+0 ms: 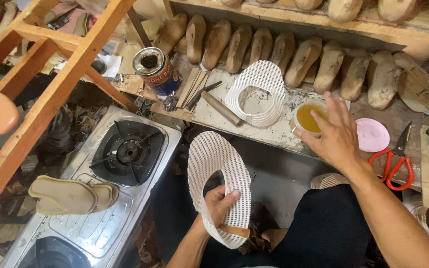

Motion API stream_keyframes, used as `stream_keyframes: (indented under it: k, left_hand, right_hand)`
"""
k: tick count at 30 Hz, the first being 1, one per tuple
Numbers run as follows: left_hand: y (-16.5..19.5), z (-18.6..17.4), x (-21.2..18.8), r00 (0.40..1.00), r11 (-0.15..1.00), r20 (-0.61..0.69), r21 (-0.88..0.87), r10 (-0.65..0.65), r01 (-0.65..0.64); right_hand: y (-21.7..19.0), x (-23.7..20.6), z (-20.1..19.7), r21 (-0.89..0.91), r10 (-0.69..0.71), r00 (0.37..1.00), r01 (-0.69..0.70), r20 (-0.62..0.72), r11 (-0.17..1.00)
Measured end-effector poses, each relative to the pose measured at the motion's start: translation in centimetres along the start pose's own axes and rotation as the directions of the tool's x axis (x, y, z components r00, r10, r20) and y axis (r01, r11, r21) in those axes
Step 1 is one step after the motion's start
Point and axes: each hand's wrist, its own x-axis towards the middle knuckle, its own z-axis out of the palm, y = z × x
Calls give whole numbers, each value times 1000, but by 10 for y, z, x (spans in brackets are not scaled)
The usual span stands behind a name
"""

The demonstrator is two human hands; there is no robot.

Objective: The person holds a white mesh shoe upper and repeatedly stretches and presses it over a wooden block, dipping a hand into a cup of yellow liquid between stretches and smoothing the upper's edges by hand. The upper remains in hand throughout as it is worked into shape.

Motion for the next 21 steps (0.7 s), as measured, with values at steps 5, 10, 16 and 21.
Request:
stream_keyframes:
  k: [5,10,16,21]
  left_hand:
    - [6,-8,-4,1000,999,6,-52,-16,16]
    - [17,4,-6,995,964,91,-263,49,-23]
    - [35,27,-5,992,979,75,-182,102,-87]
    - [44,36,-9,990,995,124,-82,65,-55]
  right_hand:
    - [14,-9,2,119,-39,995,50,-96,992]
    - [-3,-33,-6,245,100,992,-116,78,962]
    - [-90,-87,-27,629,-214,975,125,67,767]
    - [-110,-98,-16,661,-331,943,228,33,715]
